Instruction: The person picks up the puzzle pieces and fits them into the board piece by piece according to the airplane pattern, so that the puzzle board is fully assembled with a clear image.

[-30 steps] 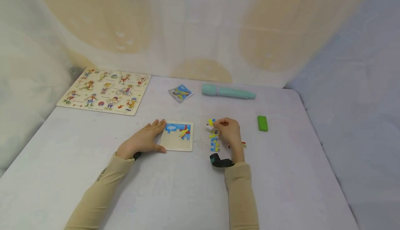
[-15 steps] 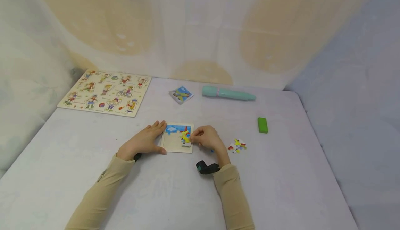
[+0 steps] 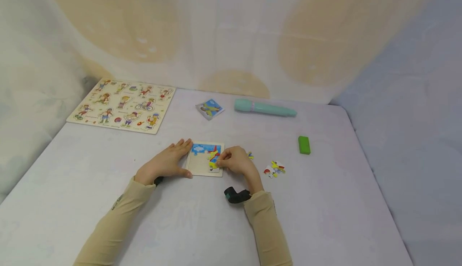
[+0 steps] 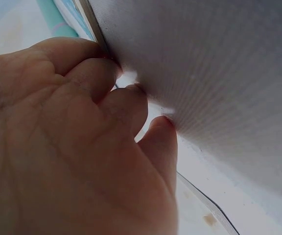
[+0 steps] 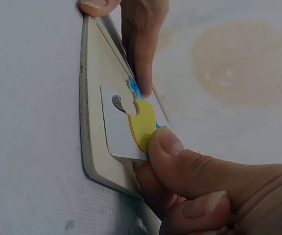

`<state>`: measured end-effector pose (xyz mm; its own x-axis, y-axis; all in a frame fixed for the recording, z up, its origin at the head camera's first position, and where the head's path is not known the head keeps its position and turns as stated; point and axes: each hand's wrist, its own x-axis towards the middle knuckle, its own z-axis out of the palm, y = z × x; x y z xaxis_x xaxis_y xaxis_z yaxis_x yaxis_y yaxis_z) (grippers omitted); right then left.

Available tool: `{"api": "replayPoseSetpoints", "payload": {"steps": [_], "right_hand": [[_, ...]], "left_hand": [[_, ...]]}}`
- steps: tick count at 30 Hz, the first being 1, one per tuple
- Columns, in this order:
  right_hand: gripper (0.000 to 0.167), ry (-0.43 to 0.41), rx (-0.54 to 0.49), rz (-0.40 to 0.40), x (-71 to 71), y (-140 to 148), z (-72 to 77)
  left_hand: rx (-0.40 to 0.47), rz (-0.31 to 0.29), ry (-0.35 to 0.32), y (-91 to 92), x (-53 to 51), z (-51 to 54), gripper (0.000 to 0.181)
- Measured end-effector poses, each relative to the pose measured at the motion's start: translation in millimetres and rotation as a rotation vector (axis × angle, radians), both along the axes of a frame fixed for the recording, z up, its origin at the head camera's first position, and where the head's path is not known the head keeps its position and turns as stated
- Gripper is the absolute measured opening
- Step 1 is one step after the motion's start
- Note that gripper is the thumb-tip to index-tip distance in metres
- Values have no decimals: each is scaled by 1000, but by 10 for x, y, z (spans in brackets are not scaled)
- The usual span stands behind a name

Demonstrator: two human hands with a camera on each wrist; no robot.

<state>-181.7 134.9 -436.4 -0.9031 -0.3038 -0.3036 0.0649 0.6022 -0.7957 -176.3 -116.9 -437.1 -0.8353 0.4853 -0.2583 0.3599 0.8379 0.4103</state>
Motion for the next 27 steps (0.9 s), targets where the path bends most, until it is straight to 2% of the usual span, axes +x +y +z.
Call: {"api": "replayPoseSetpoints", "payload": {"steps": [10,20,27], "right_hand": [[11,10,59,-9,10,-54,13],[18,49,72,-6,3,-92,-9],[16,44,89,14,20,-112,2]], "left_hand": [[-7,5,-2,-5,-6,12,109],[0,9,5,-8,29,52,109],[-8,8,-1,-2,21,24,108]]}}
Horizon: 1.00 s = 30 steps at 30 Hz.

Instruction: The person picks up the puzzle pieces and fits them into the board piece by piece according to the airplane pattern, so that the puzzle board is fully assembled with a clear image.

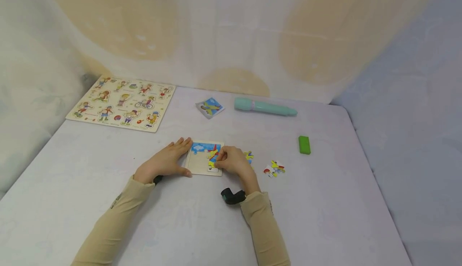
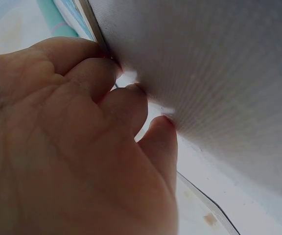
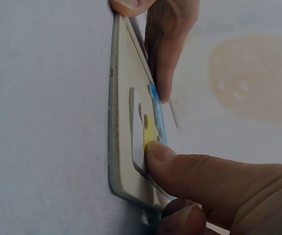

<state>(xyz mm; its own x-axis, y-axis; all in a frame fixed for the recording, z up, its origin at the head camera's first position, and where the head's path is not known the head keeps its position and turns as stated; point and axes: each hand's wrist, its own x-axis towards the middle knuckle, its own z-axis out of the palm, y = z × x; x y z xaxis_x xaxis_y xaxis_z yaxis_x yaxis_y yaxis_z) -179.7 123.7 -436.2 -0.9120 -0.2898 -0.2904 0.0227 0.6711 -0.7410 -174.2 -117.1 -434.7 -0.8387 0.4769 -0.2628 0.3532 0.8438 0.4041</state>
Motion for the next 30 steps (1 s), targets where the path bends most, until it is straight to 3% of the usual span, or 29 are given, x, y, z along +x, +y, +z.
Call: {"api": "replayPoseSetpoints", "payload": {"steps": [8,16,20,30], "right_hand": [[15,-27,-11,20,-15,-6,19],[15,-91,-172,60,-42,141,-45],[16,-71,-201,89,-51,261,-15],[29,39,-127,-36,-105,647,19]], "left_hand": [[12,0,1,6,-11,-2,108],[1,4,-11,2,-10,13,109],[5,-6,0,-2,-7,19,109],[25,0,-6,-9,2,13,110]]}}
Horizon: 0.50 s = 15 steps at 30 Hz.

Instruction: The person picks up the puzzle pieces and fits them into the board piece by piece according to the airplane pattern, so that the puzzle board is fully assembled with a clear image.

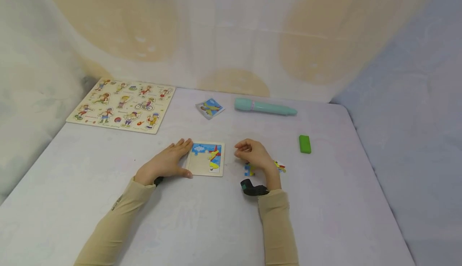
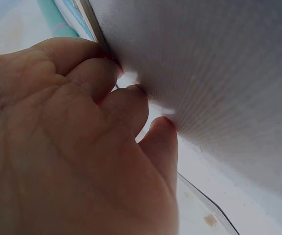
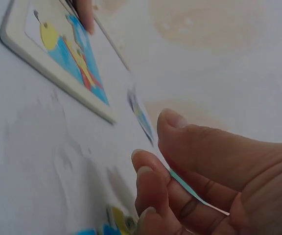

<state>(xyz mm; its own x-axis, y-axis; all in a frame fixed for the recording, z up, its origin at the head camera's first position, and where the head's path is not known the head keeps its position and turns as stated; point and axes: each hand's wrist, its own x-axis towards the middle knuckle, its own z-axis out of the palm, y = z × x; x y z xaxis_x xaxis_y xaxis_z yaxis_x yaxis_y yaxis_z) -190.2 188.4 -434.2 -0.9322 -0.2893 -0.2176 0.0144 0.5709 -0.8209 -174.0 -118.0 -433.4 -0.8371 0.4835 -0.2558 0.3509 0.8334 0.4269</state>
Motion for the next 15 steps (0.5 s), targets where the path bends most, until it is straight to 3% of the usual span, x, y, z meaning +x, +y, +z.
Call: {"api": "replayPoseSetpoints", "payload": {"steps": [9,15], "right_hand": [[35,6,58,-107,25,297,6],[38,0,93,-113,35,384,9]], "left_hand": [[-12,5,2,22,-11,-29,109],[-5,10,-4,0,-3,-25,110]]}}
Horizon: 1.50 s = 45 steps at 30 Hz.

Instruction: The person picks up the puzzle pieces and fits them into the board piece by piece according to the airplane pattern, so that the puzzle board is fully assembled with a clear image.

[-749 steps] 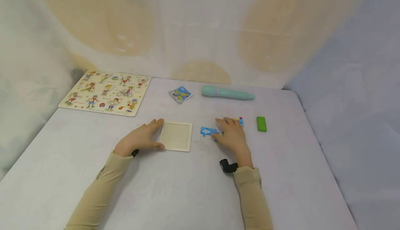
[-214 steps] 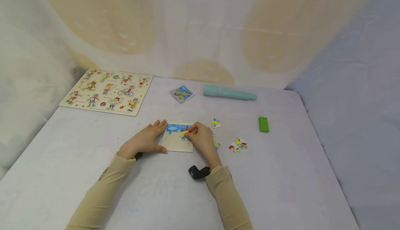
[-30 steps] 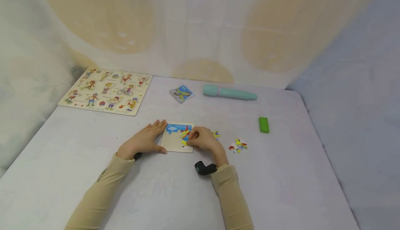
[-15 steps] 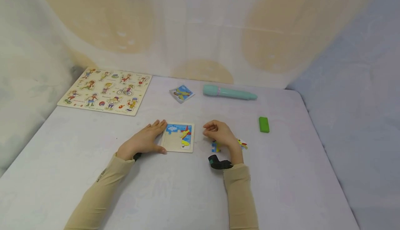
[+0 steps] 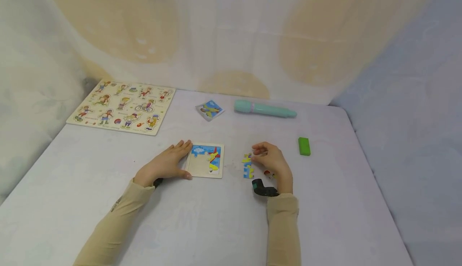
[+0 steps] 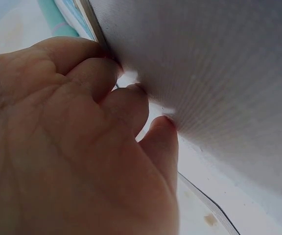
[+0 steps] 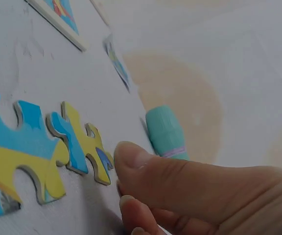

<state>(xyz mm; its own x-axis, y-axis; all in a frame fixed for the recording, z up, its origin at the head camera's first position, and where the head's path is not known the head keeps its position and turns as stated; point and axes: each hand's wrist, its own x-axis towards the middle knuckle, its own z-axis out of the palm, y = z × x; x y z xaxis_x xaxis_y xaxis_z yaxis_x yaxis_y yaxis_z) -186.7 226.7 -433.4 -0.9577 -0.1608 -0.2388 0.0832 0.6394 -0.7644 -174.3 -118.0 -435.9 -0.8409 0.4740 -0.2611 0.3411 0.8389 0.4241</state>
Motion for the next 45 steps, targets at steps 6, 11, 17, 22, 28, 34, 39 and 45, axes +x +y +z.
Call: {"api": "replayPoseSetpoints", "payload": {"steps": [6,11,17,22,28,34,39,45], "right_hand": [[49,-21,-14,46,-19,-107,24],[47,-51,55,40,-2,-185,44],[39,-61,91,9,33,-155,44],[27,-35,101,-17,37,-113,27],[35,-2,111,12,17,-86,45],[21,35,136,21,21,-90,83],[21,22,97,-18,26,-115,94],[28,28,83,7,6,-162,69]], "left_hand": [[-3,14,7,-41,34,7,110],[16,5,8,-39,36,20,110],[10,-19,17,-1,10,5,110],[12,-21,7,-9,16,0,110],[11,-20,12,-8,6,2,109],[4,-19,2,4,-2,26,110],[2,-14,1,-1,-1,24,109],[6,-16,11,-8,-8,-17,110]]}}
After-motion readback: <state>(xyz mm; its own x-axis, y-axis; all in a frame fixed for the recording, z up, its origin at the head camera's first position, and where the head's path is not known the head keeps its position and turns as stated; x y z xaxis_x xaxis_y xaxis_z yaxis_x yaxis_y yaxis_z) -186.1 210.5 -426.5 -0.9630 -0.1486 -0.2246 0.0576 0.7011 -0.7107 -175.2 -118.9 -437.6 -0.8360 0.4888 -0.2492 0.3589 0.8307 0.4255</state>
